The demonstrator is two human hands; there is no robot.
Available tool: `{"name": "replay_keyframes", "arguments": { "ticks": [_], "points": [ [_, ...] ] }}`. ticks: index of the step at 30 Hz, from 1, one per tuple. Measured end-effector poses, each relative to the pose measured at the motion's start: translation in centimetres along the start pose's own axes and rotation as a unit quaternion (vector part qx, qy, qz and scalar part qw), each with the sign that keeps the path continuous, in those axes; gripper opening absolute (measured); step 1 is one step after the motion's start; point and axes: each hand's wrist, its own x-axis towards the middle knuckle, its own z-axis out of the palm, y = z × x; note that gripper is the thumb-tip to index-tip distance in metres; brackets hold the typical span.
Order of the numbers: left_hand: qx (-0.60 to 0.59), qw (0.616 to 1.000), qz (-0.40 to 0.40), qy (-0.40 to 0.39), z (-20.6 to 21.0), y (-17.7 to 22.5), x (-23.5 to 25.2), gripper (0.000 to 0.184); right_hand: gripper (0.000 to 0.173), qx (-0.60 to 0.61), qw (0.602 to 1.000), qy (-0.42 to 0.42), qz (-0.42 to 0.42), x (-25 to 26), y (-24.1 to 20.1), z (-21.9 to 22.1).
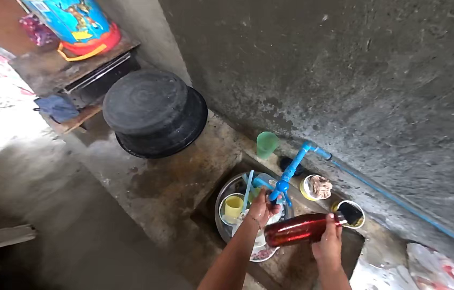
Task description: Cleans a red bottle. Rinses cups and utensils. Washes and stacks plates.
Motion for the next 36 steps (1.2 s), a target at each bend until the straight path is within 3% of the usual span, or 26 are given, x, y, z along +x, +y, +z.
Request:
{"name": "replay_keyframes", "arguments": {
  "ticks": [3,5,6,8,9,10,14,19,23,26,29,32,36],
  "points": [
    [0.049,0.999,0.007,-0.011,0.0,0.1,-0.2,0.054,0.049,0.108,0.992,0.066,-0.019,1.5,-0.4,-0.1],
    [0.156,0.984,0.08,-0.035,-0.2,0.1,-0.5,0.039,0.043,0.161,0.983,0.082,-0.013,2.6,-0.3,-0.4],
    [0.246,0.959,0.135,-0.042,-0.6,0.1,-0.5,0.033,0.041,0.178,0.981,0.082,-0.009,3.0,-0.2,-0.4],
    [0.437,0.869,0.233,-0.019,-1.5,0.3,-0.7,0.042,0.042,0.191,0.978,0.079,-0.001,3.4,0.4,-0.1],
    [0.475,0.841,0.258,-0.01,-1.9,0.4,-1.0,0.047,0.043,0.197,0.978,0.074,0.008,3.5,0.8,0.1],
    [0.477,0.834,0.278,-0.001,-2.3,0.5,-1.4,0.049,0.044,0.202,0.977,0.067,0.018,3.6,1.2,0.4],
    [0.389,0.863,0.323,0.025,-4.3,0.5,-3.5,0.057,0.053,0.248,0.966,0.011,0.074,3.4,2.9,2.4],
    [0.282,0.855,0.427,0.091,-7.1,-0.4,-7.1,0.041,0.059,0.208,0.964,-0.053,0.159,2.7,4.1,7.5],
    [0.207,0.836,0.498,0.102,-10.2,-0.6,-10.2,0.03,0.042,0.135,0.956,-0.136,0.222,2.5,5.5,11.7],
    [0.214,0.827,0.499,0.145,-12.6,-0.2,-12.3,0.028,0.027,0.04,0.948,-0.226,0.221,1.7,5.8,13.4],
    [0.223,0.828,0.485,0.17,-14.9,-0.1,-13.4,0.028,0.031,-0.091,0.926,-0.296,0.218,0.9,5.2,13.4],
    [0.22,0.835,0.471,0.181,-15.9,0.1,-13.9,0.029,0.038,-0.206,0.902,-0.311,0.216,-0.3,3.4,11.4],
    [0.211,0.841,0.47,0.165,-15.9,-0.1,-14.1,0.027,0.055,-0.307,0.866,-0.374,0.127,-0.1,2.5,7.6]
  ]
}}
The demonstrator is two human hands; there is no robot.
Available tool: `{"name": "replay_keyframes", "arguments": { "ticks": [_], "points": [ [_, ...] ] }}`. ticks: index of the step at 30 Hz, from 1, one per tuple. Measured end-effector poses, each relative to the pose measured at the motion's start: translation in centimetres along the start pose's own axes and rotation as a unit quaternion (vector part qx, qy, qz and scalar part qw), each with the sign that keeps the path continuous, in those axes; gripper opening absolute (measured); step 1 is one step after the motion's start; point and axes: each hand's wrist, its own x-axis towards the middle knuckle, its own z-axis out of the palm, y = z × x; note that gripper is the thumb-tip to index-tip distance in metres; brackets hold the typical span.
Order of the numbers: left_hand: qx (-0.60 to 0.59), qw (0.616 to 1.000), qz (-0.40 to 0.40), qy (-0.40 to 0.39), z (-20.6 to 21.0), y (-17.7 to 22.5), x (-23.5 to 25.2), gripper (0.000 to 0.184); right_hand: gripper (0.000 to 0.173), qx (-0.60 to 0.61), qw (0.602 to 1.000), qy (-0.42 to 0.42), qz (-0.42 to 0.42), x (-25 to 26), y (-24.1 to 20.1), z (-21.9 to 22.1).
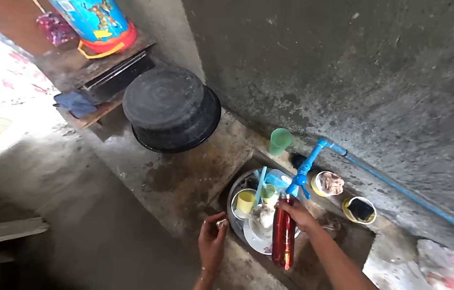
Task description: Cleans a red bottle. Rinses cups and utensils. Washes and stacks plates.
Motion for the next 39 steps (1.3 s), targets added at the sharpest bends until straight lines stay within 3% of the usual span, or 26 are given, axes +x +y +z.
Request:
{"name": "replay_keyframes", "arguments": {
  "ticks": [2,5,20,28,31,36,39],
  "points": [
    [0.0,1.0,-0.009,-0.007,0.6,0.3,-0.3,0.027,0.065,-0.07,0.997,0.002,-0.033,-0.5,0.2,-0.7],
    [-0.01,0.999,-0.03,-0.011,1.8,1.3,-0.8,0.027,0.065,-0.11,0.992,0.02,-0.065,-0.5,-0.3,-0.8],
    [0.006,0.998,-0.063,-0.019,1.6,2.1,-3.0,0.025,0.07,-0.061,0.994,0.042,-0.081,-0.4,-2.0,0.1],
    [-0.006,0.997,-0.068,-0.028,1.9,2.4,-2.7,0.025,0.065,-0.054,0.995,0.014,-0.078,-0.7,-2.2,-0.2],
    [-0.008,0.997,-0.077,-0.029,1.9,2.8,-2.5,0.025,0.05,-0.06,0.997,-0.037,-0.039,-1.5,-1.7,-0.7],
    [-0.002,0.996,-0.08,-0.035,1.6,2.9,-2.4,0.025,0.056,-0.116,0.992,0.039,-0.016,-2.6,-0.3,-2.6],
    [0.003,0.996,-0.084,-0.036,1.8,3.1,-2.4,0.025,0.043,-0.072,0.996,0.053,-0.015,-4.1,-0.6,-4.0]
  ]
}}
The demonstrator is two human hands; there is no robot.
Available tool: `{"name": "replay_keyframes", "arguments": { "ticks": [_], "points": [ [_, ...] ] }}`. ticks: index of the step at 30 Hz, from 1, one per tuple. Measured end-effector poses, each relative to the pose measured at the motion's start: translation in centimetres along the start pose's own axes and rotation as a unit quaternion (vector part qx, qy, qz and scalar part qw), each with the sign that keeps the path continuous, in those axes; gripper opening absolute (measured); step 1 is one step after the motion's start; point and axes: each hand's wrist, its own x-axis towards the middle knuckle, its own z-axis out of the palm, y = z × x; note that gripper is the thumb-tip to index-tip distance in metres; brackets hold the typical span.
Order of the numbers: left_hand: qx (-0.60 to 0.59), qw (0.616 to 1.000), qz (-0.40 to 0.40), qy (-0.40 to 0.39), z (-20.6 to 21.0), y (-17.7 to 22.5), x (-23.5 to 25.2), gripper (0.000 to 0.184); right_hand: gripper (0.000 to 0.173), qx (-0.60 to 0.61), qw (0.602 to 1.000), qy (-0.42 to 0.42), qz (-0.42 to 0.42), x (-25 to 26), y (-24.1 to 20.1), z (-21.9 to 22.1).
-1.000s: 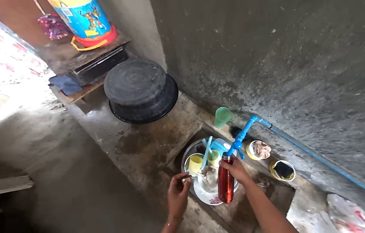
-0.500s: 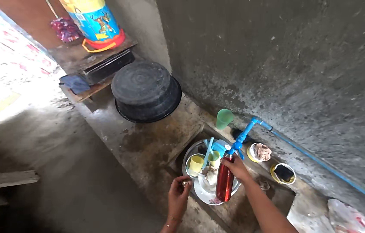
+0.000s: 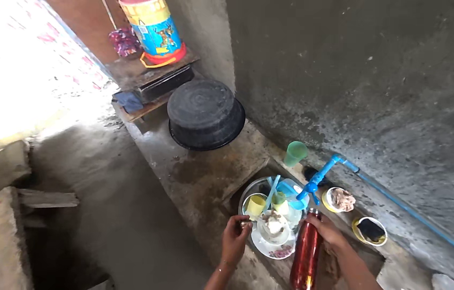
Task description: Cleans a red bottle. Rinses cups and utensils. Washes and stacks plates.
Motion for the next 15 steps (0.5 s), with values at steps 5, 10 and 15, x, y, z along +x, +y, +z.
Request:
{"name": "replay_keyframes", "arguments": {
  "ticks": [5,10,15],
  "points": [
    [0.003,1.0,-0.005,-0.012,0.8,0.4,-0.7,0.025,0.033,0.054,0.993,0.101,-0.02,-0.5,0.7,-1.8],
    [0.002,1.0,-0.001,-0.018,1.5,0.6,-1.5,0.024,0.045,0.064,0.981,0.161,-0.082,-0.6,2.7,-2.2],
    [0.0,0.999,0.021,-0.025,2.3,1.8,-2.1,0.024,0.024,0.302,0.929,0.213,0.007,-1.6,3.9,-1.0]
  ]
}}
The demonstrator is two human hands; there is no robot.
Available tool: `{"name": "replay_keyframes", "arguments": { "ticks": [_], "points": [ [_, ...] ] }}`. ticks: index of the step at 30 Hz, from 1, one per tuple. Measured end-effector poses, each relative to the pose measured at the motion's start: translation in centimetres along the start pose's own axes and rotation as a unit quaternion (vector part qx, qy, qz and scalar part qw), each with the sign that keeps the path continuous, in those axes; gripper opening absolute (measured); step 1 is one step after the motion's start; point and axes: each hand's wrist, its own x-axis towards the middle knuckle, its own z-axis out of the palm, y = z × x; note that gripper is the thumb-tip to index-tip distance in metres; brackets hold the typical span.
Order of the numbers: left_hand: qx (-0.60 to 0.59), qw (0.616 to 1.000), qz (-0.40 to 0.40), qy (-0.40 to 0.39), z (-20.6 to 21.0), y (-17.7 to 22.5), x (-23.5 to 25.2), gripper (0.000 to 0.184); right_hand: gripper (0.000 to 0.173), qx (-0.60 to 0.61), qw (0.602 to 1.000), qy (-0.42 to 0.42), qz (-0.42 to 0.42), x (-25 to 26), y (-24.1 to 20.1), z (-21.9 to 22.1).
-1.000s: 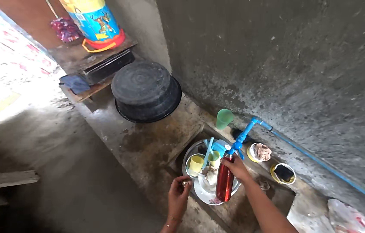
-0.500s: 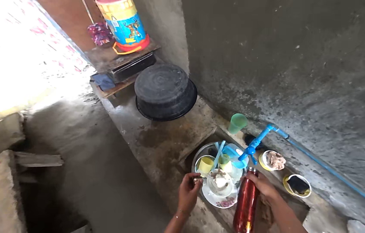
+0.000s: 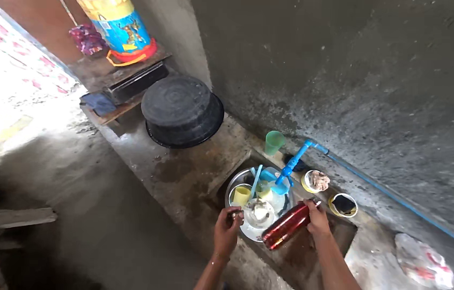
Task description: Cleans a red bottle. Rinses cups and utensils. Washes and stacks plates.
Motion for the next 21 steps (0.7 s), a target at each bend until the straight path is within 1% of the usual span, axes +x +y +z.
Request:
{"name": "replay_keyframes", "arguments": {
  "ticks": [1,2,3,4,5,6,7,8,9,10,11,12,14,15,16,17,18,21],
  "points": [
    [0.001,1.0,0.001,0.002,0.1,0.2,-0.1,0.023,0.022,0.059,0.997,-0.011,0.05,-0.5,0.3,-0.1],
    [-0.003,1.0,-0.006,0.007,0.1,0.6,-0.1,0.025,0.026,0.116,0.987,-0.041,0.1,-1.0,0.7,-0.3],
    [-0.014,1.0,-0.02,0.013,0.1,1.2,-0.3,0.027,0.038,0.173,0.971,-0.089,0.137,-1.3,1.6,-0.8],
    [-0.025,0.999,-0.038,0.021,0.1,1.9,-0.4,0.029,0.048,0.239,0.947,-0.147,0.155,-1.4,3.1,-1.3],
    [-0.027,0.998,-0.054,0.032,0.0,2.7,-0.6,0.033,0.053,0.292,0.922,-0.199,0.159,-1.6,4.5,-1.7],
    [-0.022,0.997,-0.063,0.042,-0.1,3.4,-0.7,0.037,0.054,0.329,0.904,-0.228,0.148,-2.3,5.3,-1.7],
    [-0.015,0.997,-0.064,0.05,-0.2,3.8,-0.7,0.04,0.051,0.36,0.891,-0.243,0.131,-3.3,5.6,-1.6],
    [-0.004,0.997,-0.06,0.051,-0.3,4.2,-0.8,0.041,0.048,0.376,0.887,-0.242,0.118,-4.5,5.2,-1.1],
    [0.004,0.998,-0.053,0.046,-0.3,4.4,-0.9,0.04,0.045,0.377,0.893,-0.219,0.11,-5.7,4.2,-0.4],
    [0.012,0.998,-0.046,0.039,-0.3,4.7,-1.1,0.038,0.042,0.361,0.908,-0.176,0.117,-7.2,2.3,0.6],
    [0.02,0.998,-0.042,0.032,-0.2,4.9,-1.1,0.036,0.041,0.342,0.917,-0.152,0.136,-8.6,0.4,1.4],
    [0.025,0.998,-0.044,0.025,-0.1,5.1,-1.2,0.034,0.042,0.327,0.921,-0.152,0.146,-9.4,-0.5,1.7],
    [0.034,0.998,-0.055,0.007,0.4,5.3,-1.3,0.03,0.045,0.324,0.917,-0.141,0.184,-10.7,-2.1,2.1],
    [0.037,0.997,-0.06,-0.003,0.7,5.3,-1.4,0.027,0.046,0.326,0.911,-0.15,0.203,-11.1,-2.5,2.1],
    [0.037,0.997,-0.065,-0.011,1.0,5.2,-1.5,0.025,0.049,0.355,0.887,-0.213,0.203,-10.3,-1.0,1.3],
    [0.037,0.997,-0.067,-0.018,1.4,5.0,-1.6,0.024,0.054,0.399,0.843,-0.295,0.207,-8.7,1.8,0.3],
    [0.038,0.997,-0.065,-0.023,1.8,4.8,-1.7,0.023,0.057,0.409,0.821,-0.332,0.219,-8.0,3.3,-0.1],
    [0.041,0.996,-0.068,-0.037,2.8,4.4,-1.6,0.024,0.058,0.354,0.839,-0.345,0.229,-9.4,3.5,0.0]
  ]
}}
